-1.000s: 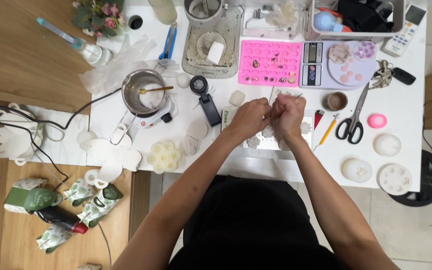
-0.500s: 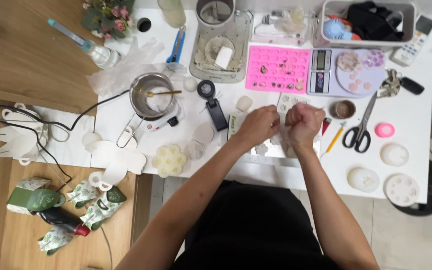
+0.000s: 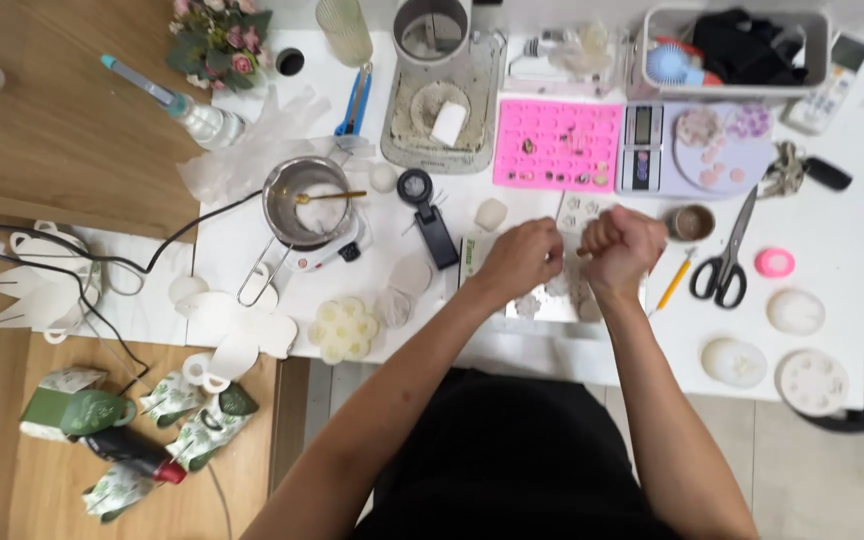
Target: Preparing decorative wax elements by inserting wicks through them using an awl.
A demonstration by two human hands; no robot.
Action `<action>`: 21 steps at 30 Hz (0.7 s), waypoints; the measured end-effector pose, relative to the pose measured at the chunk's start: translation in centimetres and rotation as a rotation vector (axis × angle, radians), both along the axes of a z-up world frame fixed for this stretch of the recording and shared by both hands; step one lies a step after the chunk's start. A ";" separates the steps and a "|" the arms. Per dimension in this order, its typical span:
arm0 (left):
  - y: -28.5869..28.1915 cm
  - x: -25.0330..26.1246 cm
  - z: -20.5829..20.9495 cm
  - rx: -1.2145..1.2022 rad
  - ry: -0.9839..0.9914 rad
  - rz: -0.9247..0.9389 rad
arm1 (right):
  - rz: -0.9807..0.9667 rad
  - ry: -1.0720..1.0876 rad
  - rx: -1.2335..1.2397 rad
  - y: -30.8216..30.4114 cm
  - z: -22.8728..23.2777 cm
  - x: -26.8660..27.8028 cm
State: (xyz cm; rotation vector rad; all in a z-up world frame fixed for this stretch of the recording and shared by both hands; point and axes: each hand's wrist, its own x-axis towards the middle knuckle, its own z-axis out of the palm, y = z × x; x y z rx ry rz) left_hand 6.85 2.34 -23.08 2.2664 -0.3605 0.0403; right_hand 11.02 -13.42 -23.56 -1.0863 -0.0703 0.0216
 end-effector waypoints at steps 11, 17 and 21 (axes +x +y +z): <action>0.4 -2.1 5.4 -0.094 -0.233 -0.001 | 0.013 0.084 -0.480 -4.7 10.6 -1.4; 1.7 -4.0 13.5 -0.197 -0.228 -0.006 | 0.234 -0.258 -0.915 -3.8 17.1 -5.0; 2.1 -4.8 16.4 -0.184 -0.277 -0.063 | 0.168 -0.447 -1.069 -3.2 19.1 -6.0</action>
